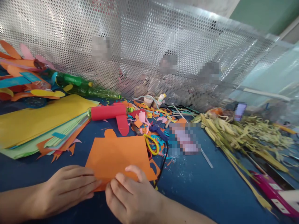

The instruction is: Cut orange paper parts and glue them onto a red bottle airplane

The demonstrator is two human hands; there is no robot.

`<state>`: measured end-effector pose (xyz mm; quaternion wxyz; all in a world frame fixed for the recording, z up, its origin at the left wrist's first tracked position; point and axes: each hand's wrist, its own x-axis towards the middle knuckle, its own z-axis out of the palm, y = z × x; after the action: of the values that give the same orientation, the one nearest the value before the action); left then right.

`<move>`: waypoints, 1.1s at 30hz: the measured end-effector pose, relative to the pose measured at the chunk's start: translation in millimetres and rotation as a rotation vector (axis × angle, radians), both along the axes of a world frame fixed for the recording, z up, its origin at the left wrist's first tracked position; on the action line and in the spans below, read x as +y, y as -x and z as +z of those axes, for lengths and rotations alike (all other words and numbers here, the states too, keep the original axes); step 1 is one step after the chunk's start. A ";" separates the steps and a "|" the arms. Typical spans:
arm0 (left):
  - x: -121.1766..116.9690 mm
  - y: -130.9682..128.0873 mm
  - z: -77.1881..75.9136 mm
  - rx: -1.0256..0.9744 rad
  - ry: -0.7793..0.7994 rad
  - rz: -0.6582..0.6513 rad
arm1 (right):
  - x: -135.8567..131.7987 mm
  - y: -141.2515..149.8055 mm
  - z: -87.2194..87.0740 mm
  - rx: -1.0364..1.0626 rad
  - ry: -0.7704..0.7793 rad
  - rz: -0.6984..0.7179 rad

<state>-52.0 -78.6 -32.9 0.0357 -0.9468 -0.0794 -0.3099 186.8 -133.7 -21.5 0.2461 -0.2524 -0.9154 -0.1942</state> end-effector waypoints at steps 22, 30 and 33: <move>39.3 32.6 -3.9 -0.099 -0.088 0.166 | 41.8 -41.6 2.8 0.238 0.029 -0.211; 47.0 37.2 0.2 -0.163 0.020 0.209 | 52.0 -54.0 -2.0 0.343 0.131 -0.323; 48.7 33.4 3.8 -0.220 0.042 0.250 | 52.9 -55.0 -1.9 0.360 0.168 -0.326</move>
<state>-85.5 -29.9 -29.0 0.0453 -0.8904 -0.2066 -0.4031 241.7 -80.7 -23.4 0.3488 -0.4467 -0.8169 -0.1066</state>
